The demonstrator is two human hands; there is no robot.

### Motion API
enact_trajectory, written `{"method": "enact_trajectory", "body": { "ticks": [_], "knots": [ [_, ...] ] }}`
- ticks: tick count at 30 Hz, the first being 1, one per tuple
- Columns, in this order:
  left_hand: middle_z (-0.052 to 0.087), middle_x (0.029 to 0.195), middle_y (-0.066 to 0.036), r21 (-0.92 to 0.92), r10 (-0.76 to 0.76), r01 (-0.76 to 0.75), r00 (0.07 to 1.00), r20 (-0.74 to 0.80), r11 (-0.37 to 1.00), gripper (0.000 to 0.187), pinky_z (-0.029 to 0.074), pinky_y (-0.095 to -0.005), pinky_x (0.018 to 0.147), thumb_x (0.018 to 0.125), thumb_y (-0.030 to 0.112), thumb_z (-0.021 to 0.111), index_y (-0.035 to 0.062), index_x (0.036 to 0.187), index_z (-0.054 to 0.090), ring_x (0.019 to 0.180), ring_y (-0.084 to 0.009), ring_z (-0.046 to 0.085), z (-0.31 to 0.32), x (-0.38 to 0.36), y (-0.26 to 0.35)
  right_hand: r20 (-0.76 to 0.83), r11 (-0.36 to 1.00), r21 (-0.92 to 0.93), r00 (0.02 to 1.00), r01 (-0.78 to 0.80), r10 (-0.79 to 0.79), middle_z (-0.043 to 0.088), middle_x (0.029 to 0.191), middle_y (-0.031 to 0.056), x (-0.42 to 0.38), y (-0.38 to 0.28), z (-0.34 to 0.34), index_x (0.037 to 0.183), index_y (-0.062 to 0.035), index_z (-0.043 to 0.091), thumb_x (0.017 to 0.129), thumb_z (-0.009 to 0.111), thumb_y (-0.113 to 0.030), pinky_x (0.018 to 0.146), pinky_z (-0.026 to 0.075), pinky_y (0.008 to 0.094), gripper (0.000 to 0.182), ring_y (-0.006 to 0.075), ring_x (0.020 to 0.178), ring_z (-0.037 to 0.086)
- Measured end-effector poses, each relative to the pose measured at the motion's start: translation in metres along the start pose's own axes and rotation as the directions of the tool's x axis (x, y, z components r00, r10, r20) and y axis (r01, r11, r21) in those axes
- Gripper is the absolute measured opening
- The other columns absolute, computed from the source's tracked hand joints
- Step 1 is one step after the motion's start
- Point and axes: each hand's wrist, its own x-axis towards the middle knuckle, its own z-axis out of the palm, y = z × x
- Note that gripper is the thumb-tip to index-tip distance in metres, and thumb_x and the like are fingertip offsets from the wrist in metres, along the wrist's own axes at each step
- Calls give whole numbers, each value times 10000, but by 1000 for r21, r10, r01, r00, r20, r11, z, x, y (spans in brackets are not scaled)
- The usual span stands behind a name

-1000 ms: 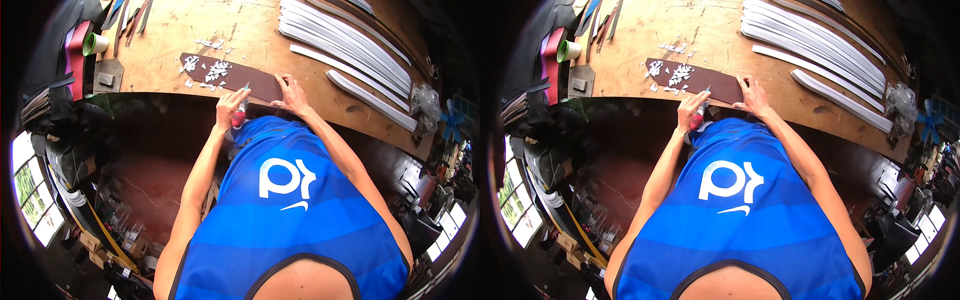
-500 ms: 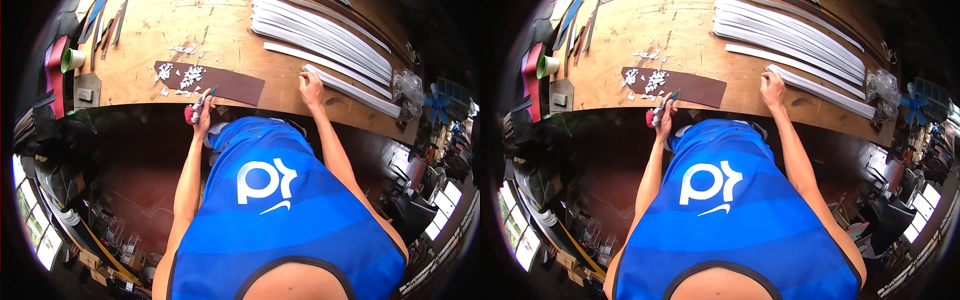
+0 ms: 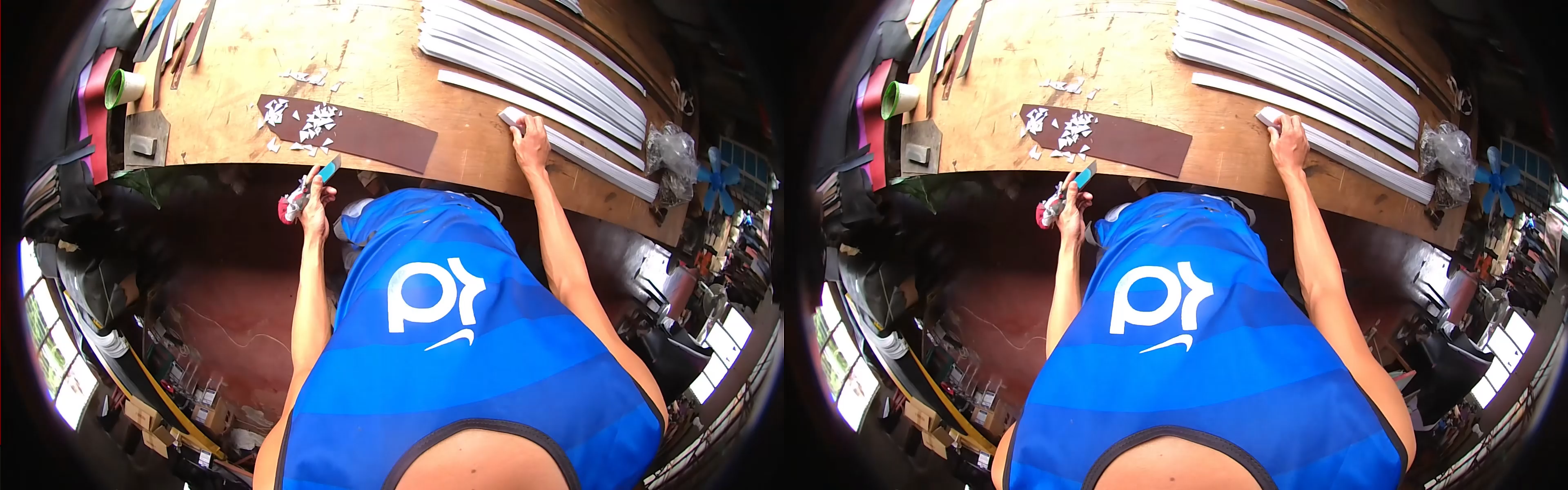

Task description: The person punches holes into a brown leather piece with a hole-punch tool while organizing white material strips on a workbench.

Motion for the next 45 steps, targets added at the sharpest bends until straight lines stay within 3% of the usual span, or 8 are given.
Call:
{"method": "enact_trajectory", "body": {
  "ticks": [5, 9, 16, 22, 27, 37, 43, 45],
  "knots": [
    [672, 757, -8, 130, 114, -120, 992, 55, 984, 402, 487, -224, 624, 1002, 298, 647, 65, 1329, 629, 674, -72, 625, 24, 10, 2, 11, 1000, -1, 999, 31, -31, 606, 987, 73, 1, 2, -3, 917, -108, 632, 835, 758, -194, 748, 511, 464, 173, 321, 922, 638],
    [671, 745, 14, 174, 113, -126, 990, 85, 977, 392, 478, -212, 620, 1004, 302, 644, 83, 1329, 639, 665, -48, 613, 28, 19, 0, 307, 988, 79, 946, -130, 100, 703, 918, 128, 5, -37, -41, 947, -62, 646, 846, 734, -141, 773, 520, 418, 155, 313, 895, 678],
    [628, 709, 40, 310, 138, -166, 984, 110, 936, 390, 430, -206, 624, 1023, 320, 610, 95, 1340, 635, 664, -26, 555, 33, 19, 5, 717, 885, 463, 609, -53, -339, 748, 969, 107, -3, -140, -4, 1094, -51, 685, 884, 668, -108, 776, 552, 343, 219, 199, 872, 715],
    [645, 763, 35, 394, 304, -370, 927, 221, 842, 357, 426, -206, 614, 1014, 259, 630, 88, 1328, 648, 661, -26, 533, 43, 14, 4, 697, 835, 550, 560, -15, -449, 704, 938, 143, -7, -186, 63, 1090, -63, 677, 840, 697, -121, 815, 533, 416, 257, 291, 864, 681],
    [587, 788, 73, 332, 261, -334, 933, 248, 882, 299, 431, -196, 597, 981, 176, 681, 76, 1263, 698, 678, -12, 519, 58, 3, 6, 223, 764, 522, 804, 379, -551, 620, 1049, 182, -22, -183, 67, 1045, -6, 644, 765, 616, 4, 881, 514, 431, 282, 359, 1007, 605],
    [586, 765, 32, 452, 327, -461, 880, 345, 764, 277, 412, -223, 587, 993, 141, 649, 31, 1245, 685, 674, -34, 504, 61, 6, 9, 324, 790, 334, 724, 514, -609, 542, 1185, 155, -52, -193, 61, 1457, -80, 491, 809, 690, -35, 1004, 442, 450, 679, 348, 1115, 541],
    [718, 909, -165, 593, 343, -513, 858, 383, 621, 330, 545, -332, 714, 917, 211, 722, 119, 1234, 700, 795, -236, 711, 56, 10, 11, 253, 820, 342, 796, 458, -550, 572, 1161, 121, -53, -182, 62, 1164, -90, 595, 779, 742, -100, 968, 454, 436, 412, 324, 1119, 556],
    [688, 829, -155, 654, 447, -671, 732, 513, 348, 366, 541, -368, 686, 899, 209, 722, 155, 1260, 685, 741, -288, 683, 56, 12, 8, 229, 775, 329, 750, 540, -621, 583, 1053, 103, -55, -179, 64, 1077, -84, 615, 797, 703, -94, 886, 471, 419, 293, 307, 986, 577]
  ]
}}
